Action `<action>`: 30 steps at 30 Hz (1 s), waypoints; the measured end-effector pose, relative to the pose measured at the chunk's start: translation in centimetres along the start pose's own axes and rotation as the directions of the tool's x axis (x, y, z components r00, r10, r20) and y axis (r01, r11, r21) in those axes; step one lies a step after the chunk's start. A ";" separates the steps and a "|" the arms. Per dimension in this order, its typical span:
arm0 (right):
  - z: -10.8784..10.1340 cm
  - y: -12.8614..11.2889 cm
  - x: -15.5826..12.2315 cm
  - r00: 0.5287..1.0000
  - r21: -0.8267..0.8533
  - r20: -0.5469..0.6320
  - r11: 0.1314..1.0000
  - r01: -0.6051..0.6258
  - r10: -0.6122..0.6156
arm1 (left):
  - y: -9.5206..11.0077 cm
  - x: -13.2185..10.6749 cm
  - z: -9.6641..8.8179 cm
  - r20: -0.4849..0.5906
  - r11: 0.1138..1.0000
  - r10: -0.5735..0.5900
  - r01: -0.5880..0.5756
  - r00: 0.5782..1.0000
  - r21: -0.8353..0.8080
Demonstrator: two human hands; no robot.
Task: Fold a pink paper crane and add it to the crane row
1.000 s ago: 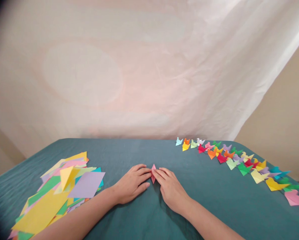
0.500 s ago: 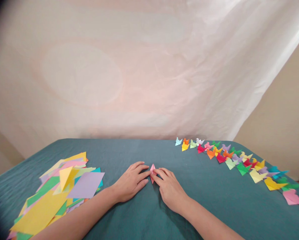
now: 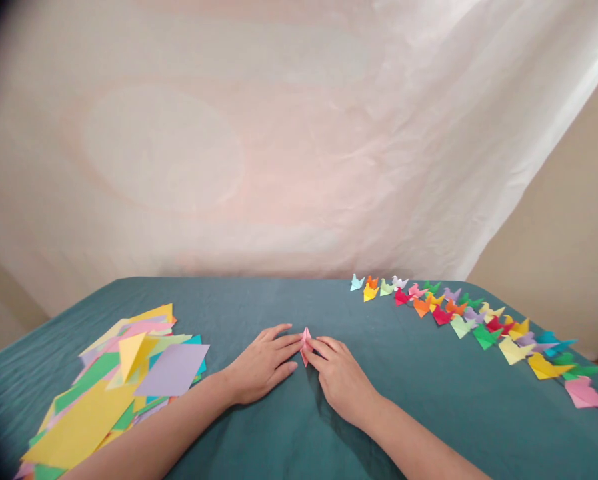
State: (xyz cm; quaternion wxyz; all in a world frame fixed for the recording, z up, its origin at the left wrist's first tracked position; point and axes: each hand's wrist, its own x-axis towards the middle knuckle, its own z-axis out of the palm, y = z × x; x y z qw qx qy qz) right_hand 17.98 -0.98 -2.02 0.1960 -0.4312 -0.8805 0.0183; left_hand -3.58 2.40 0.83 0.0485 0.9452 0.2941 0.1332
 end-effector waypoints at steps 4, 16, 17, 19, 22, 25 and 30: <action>-0.2 -0.2 -0.1 0.998 0.025 -0.070 1.000 0.000 0.002 | 0.0 0.0 -0.1 0.000 1.000 0.001 -0.001 1.000 0.003; -0.2 -0.1 0.0 0.995 0.023 -0.094 0.999 0.033 -0.030 | 0.3 0.7 -0.5 0.020 0.997 0.021 -0.022 1.000 0.079; -0.2 -0.1 0.0 0.995 0.025 -0.090 0.999 0.033 -0.031 | 0.2 0.8 -0.4 0.023 0.995 0.023 -0.025 0.999 0.093; -0.2 -0.1 0.0 0.996 0.028 -0.079 0.999 0.032 -0.029 | 0.1 1.2 -0.4 0.032 0.992 0.029 -0.033 0.999 0.118; -0.4 -0.2 0.1 0.998 0.027 -0.054 0.999 0.031 -0.029 | -0.2 1.8 -0.2 0.038 0.988 0.035 -0.040 0.999 0.146; -0.6 -0.3 0.1 0.999 0.014 -0.038 0.999 0.030 -0.029 | -0.7 2.4 0.0 0.038 0.986 0.030 -0.035 0.999 0.162; -1.1 -0.5 0.2 1.000 0.013 -0.022 1.000 0.020 -0.019 | -1.3 2.8 0.6 0.036 0.984 0.013 -0.019 0.999 0.178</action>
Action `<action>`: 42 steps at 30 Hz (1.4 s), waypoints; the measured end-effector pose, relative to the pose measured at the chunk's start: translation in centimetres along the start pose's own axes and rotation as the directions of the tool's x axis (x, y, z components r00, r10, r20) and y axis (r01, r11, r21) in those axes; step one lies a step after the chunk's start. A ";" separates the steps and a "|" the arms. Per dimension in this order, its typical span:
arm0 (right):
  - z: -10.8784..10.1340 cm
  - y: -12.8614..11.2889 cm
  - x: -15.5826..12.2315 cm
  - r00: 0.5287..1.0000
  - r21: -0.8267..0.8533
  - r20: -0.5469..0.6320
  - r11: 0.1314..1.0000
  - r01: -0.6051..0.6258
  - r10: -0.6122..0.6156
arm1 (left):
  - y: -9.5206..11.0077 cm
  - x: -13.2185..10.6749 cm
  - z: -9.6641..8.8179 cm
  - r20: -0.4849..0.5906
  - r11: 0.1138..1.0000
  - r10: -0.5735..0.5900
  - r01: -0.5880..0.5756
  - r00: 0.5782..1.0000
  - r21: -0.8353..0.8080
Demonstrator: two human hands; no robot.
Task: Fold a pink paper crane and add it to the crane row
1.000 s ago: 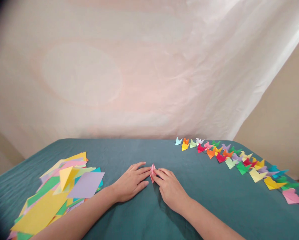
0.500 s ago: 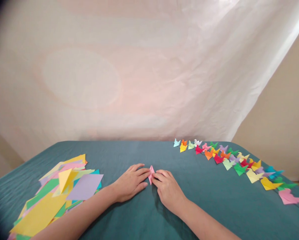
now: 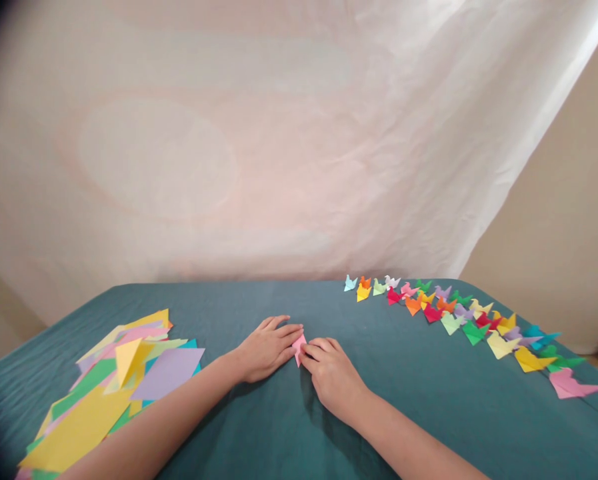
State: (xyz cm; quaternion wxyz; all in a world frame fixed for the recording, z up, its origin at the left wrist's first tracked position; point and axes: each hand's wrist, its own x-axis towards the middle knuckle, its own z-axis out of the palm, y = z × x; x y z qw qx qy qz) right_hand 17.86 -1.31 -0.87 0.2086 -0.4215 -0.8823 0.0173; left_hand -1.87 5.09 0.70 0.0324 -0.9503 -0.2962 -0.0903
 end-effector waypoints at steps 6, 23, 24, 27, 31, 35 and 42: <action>-0.5 -0.1 0.0 0.999 0.004 0.041 1.000 0.000 0.000 | -0.1 -0.1 0.1 0.039 1.000 -0.021 0.021 0.999 0.001; -2.1 0.6 -0.1 0.972 0.047 0.228 0.997 0.054 -0.063 | -0.7 0.4 0.7 0.032 0.947 -0.246 0.247 0.969 -0.206; -2.1 0.6 -0.1 0.972 0.051 0.226 0.997 0.054 -0.065 | -0.7 0.3 0.9 0.036 0.938 -0.267 0.268 0.963 -0.221; -2.0 0.6 -0.1 0.974 0.059 0.221 0.997 0.046 -0.058 | -0.5 0.3 1.8 -0.013 0.915 -0.336 0.323 0.942 -0.243; -1.4 0.6 -0.1 0.981 0.070 0.189 0.997 0.021 -0.034 | -0.1 0.3 2.3 -0.149 0.901 -0.378 0.327 0.914 -0.285; -0.6 0.6 -0.3 0.995 0.086 0.096 0.996 -0.012 0.004 | 0.4 0.4 2.1 -0.217 0.884 -0.394 0.304 0.893 -0.354; -0.8 0.5 -0.7 0.999 0.198 0.039 0.980 -0.026 0.019 | 0.8 0.3 2.0 -0.198 0.835 -0.440 0.318 0.876 -0.450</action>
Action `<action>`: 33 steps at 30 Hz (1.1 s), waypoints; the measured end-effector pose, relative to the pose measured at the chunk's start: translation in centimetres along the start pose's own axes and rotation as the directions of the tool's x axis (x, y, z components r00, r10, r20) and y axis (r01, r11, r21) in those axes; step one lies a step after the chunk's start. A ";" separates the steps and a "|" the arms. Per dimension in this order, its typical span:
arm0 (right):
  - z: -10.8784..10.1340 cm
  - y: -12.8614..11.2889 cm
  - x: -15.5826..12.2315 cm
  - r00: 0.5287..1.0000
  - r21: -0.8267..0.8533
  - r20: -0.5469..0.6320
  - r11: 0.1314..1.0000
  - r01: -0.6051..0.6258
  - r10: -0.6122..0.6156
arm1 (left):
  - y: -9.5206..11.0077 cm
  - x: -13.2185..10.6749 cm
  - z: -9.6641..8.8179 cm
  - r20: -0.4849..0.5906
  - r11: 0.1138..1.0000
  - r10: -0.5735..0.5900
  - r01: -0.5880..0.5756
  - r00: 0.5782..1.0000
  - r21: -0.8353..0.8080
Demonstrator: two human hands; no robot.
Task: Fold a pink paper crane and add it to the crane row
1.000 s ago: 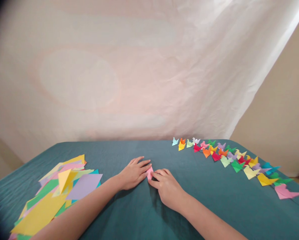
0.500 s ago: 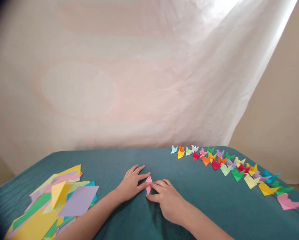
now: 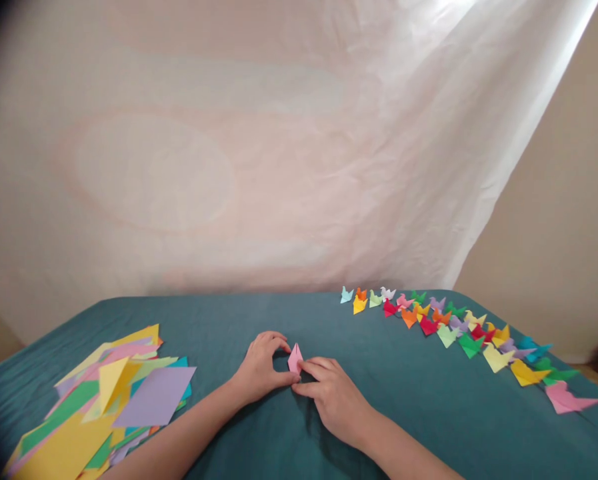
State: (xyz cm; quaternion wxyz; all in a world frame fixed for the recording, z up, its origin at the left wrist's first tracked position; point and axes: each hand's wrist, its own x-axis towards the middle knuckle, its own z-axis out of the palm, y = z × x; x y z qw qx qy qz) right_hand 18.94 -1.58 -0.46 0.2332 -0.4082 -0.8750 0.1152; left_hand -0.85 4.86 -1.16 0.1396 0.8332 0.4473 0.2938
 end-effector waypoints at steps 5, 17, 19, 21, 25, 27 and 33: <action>0.0 0.7 1.1 0.988 0.233 -0.098 0.968 -0.097 0.123 | -0.2 0.0 0.1 0.016 1.000 -0.003 0.003 1.000 -0.008; 2.1 3.1 6.5 0.864 0.450 0.038 0.763 -0.464 0.502 | -0.4 -0.1 0.3 0.002 1.000 0.002 -0.001 1.000 -0.023; 2.2 3.3 6.8 0.859 0.463 0.065 0.747 -0.477 0.508 | -0.3 -0.1 0.2 0.008 1.000 0.017 -0.017 1.000 -0.025; 2.2 3.5 7.0 0.855 0.492 0.106 0.721 -0.489 0.508 | -0.2 -0.1 0.1 0.009 0.999 0.025 -0.024 1.000 -0.036; 1.8 3.0 6.6 0.863 0.587 0.171 0.655 -0.477 0.475 | 0.2 -0.1 -0.3 -0.015 0.996 0.015 -0.017 1.000 -0.092; 1.4 2.5 6.1 0.878 0.651 0.180 0.615 -0.444 0.443 | 0.6 0.0 -0.5 -0.021 0.989 0.000 -0.003 1.000 -0.149; 0.4 1.1 4.3 0.885 0.859 0.118 0.400 -0.319 0.451 | 1.8 -0.1 -0.2 0.115 0.859 -0.021 0.076 0.993 -0.507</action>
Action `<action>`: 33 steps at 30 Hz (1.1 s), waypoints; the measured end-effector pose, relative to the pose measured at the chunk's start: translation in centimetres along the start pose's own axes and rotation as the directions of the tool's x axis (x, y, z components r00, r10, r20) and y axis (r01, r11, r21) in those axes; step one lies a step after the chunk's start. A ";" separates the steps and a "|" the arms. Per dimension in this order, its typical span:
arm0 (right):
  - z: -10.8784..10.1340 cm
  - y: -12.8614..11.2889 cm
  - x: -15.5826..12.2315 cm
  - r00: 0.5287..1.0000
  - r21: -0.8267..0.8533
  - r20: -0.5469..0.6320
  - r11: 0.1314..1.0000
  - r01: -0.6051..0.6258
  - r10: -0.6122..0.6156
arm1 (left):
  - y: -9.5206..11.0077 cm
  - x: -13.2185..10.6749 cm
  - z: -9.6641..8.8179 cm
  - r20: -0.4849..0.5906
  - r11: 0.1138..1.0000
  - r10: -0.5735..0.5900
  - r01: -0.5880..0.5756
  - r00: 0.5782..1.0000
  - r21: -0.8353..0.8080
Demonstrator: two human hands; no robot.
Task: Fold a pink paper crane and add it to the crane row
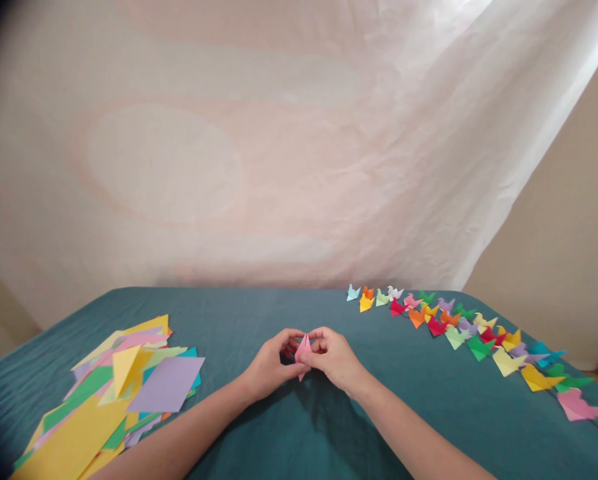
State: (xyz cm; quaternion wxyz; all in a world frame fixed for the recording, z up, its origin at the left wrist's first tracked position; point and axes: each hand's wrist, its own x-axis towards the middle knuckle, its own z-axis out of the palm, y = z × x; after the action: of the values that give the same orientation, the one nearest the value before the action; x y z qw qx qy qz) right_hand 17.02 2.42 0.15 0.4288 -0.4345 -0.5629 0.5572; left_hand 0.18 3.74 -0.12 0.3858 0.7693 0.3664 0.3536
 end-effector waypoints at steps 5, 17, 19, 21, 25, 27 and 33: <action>0.1 0.5 -0.8 0.999 0.016 -0.019 0.999 0.030 -0.030 | -0.5 0.1 0.6 0.029 0.983 -0.096 0.099 0.995 -0.158; -0.5 0.8 -1.2 0.992 -0.144 -0.086 0.986 0.082 -0.095 | -0.3 0.4 0.6 0.118 0.892 -0.143 0.180 0.983 -0.415; -0.6 0.9 -1.2 0.992 -0.146 -0.085 0.986 0.077 -0.090 | -0.4 0.4 0.5 0.130 0.886 -0.138 0.181 0.982 -0.427; -0.6 1.0 -1.2 0.992 -0.156 -0.074 0.984 0.086 -0.098 | -0.5 0.4 0.4 0.139 0.876 -0.144 0.191 0.980 -0.443; -0.5 1.0 -1.4 0.989 -0.153 -0.086 0.982 0.110 -0.125 | -0.5 0.4 0.3 0.146 0.869 -0.159 0.209 0.976 -0.448; -0.4 0.9 -1.5 0.987 -0.126 -0.098 0.986 0.113 -0.125 | -0.4 0.4 0.3 0.132 0.888 -0.165 0.205 0.977 -0.412; -0.4 0.7 -1.6 0.990 -0.104 -0.070 0.988 0.116 -0.124 | -0.1 0.3 0.4 0.132 0.923 -0.148 0.185 0.980 -0.337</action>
State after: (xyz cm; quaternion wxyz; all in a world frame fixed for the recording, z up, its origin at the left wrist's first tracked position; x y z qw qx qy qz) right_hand 17.79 0.98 -0.51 0.4606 -0.4415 -0.5983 0.4847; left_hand 0.61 3.93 -0.29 0.5628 0.6724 0.3416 0.3382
